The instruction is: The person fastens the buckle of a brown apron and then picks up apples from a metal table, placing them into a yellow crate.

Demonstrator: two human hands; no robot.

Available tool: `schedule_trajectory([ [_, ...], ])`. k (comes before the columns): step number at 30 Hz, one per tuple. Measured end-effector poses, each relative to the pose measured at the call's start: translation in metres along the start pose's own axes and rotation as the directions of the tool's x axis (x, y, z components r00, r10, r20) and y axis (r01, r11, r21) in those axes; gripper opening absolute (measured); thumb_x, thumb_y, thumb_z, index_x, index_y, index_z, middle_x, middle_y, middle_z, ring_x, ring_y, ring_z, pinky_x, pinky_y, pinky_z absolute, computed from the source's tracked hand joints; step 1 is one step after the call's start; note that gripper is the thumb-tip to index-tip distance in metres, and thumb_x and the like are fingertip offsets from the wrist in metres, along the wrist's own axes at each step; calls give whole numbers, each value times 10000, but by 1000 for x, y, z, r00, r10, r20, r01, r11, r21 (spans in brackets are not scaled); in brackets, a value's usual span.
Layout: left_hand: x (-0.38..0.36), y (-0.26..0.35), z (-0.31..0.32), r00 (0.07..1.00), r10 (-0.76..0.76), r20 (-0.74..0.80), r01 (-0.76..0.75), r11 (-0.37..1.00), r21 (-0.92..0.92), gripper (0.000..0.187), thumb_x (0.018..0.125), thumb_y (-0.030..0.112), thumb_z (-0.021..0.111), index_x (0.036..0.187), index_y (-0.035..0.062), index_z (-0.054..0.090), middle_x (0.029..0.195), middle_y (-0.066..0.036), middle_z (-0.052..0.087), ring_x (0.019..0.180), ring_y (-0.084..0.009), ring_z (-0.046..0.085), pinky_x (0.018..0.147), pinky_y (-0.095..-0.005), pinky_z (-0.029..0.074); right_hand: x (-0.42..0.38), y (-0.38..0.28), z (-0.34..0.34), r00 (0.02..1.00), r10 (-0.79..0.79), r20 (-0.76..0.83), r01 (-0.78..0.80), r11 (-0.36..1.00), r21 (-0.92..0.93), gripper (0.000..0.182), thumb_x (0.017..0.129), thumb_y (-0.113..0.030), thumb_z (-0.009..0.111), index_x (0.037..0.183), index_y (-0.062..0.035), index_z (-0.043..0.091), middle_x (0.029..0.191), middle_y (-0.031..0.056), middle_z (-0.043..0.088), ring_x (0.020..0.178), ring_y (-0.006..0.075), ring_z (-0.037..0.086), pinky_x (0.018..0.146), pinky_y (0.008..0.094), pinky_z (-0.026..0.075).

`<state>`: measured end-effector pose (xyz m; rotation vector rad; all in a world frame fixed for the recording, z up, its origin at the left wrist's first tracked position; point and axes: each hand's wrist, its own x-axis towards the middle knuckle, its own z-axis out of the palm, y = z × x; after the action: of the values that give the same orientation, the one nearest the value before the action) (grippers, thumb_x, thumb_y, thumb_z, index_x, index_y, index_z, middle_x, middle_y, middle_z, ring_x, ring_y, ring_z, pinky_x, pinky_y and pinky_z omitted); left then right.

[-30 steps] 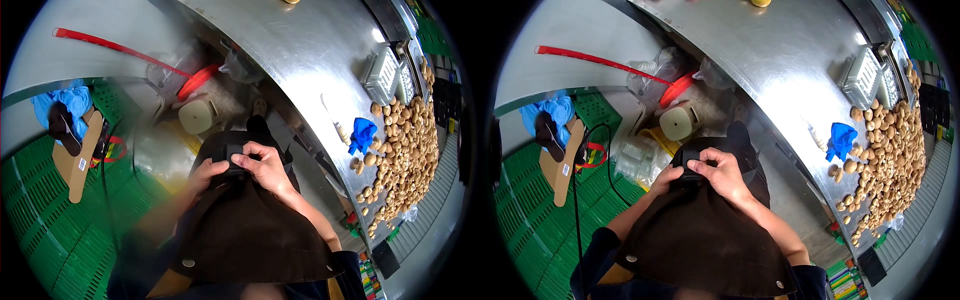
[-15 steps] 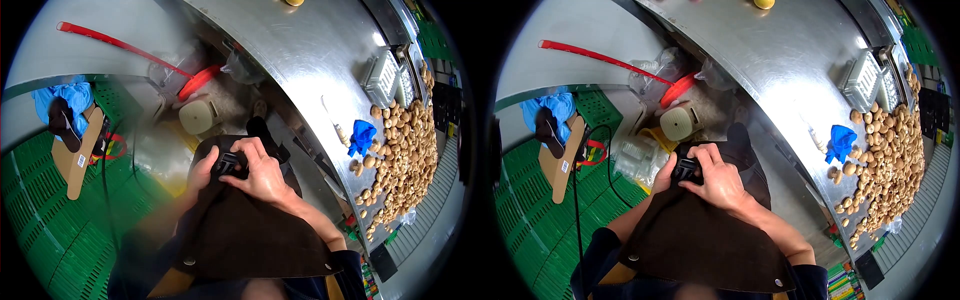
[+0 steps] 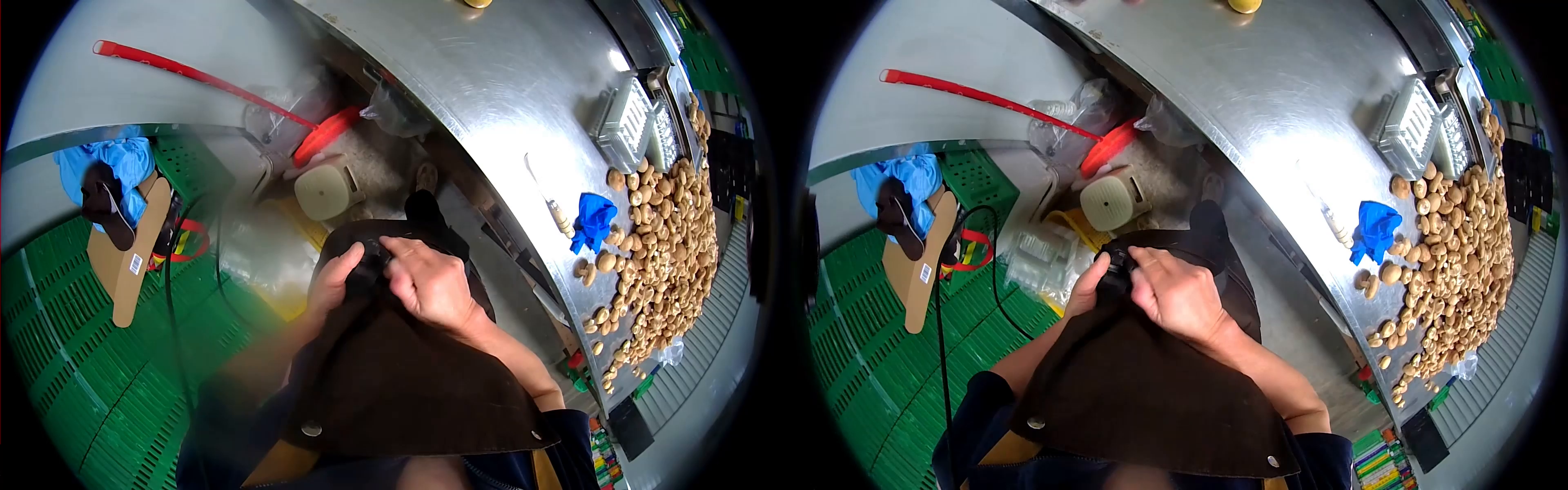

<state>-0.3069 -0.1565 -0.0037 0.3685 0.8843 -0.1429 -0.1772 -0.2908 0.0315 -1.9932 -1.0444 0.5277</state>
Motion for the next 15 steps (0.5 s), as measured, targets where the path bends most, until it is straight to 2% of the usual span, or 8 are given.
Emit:
schedule_trajectory([
  [2,2,-2,-3,998,50,47,-53,996,68,396,1010,383,467,1051,41,663,995,-32,676,928,-117,624,862,-279,476,-3,7,0,987,139,82,-151,975,163,473,810,-281,748,1175,-20,598,990,138,672,791,297,680,666,358,563],
  [5,-1,3,0,994,57,88,-65,994,91,393,1002,386,481,1047,39,661,972,-35,674,905,-123,628,846,-280,480,3,-5,-11,989,115,94,-128,980,150,502,814,-347,748,1175,-33,597,993,132,672,796,303,679,667,364,559],
  [6,-2,5,2,994,48,98,-56,995,86,392,998,388,487,1048,39,659,965,-37,674,896,-125,629,841,-281,482,6,-9,-10,997,76,21,-78,992,101,532,800,-362,753,1196,-46,592,968,121,676,789,295,680,661,358,560],
  [10,3,0,1,985,121,120,-133,986,96,372,981,381,518,1077,42,636,947,-36,668,877,-125,625,817,-278,488,5,-6,-7,1000,1,15,-2,998,56,500,820,-327,741,1198,-32,596,946,123,686,781,291,681,654,353,559],
  [12,3,-5,4,994,107,31,-108,993,38,351,980,361,524,1081,44,635,955,-33,666,888,-126,623,820,-276,487,-1,3,-3,998,-61,-12,61,998,10,481,828,-303,737,1196,-25,599,946,124,691,773,288,681,649,352,559],
  [15,0,-5,10,995,97,-28,-97,995,5,325,977,336,532,1084,48,635,967,-25,664,902,-127,617,836,-278,481,-2,7,-4,998,20,61,-27,993,112,442,836,-265,728,1179,-15,605,948,126,696,757,284,679,645,356,558],
])
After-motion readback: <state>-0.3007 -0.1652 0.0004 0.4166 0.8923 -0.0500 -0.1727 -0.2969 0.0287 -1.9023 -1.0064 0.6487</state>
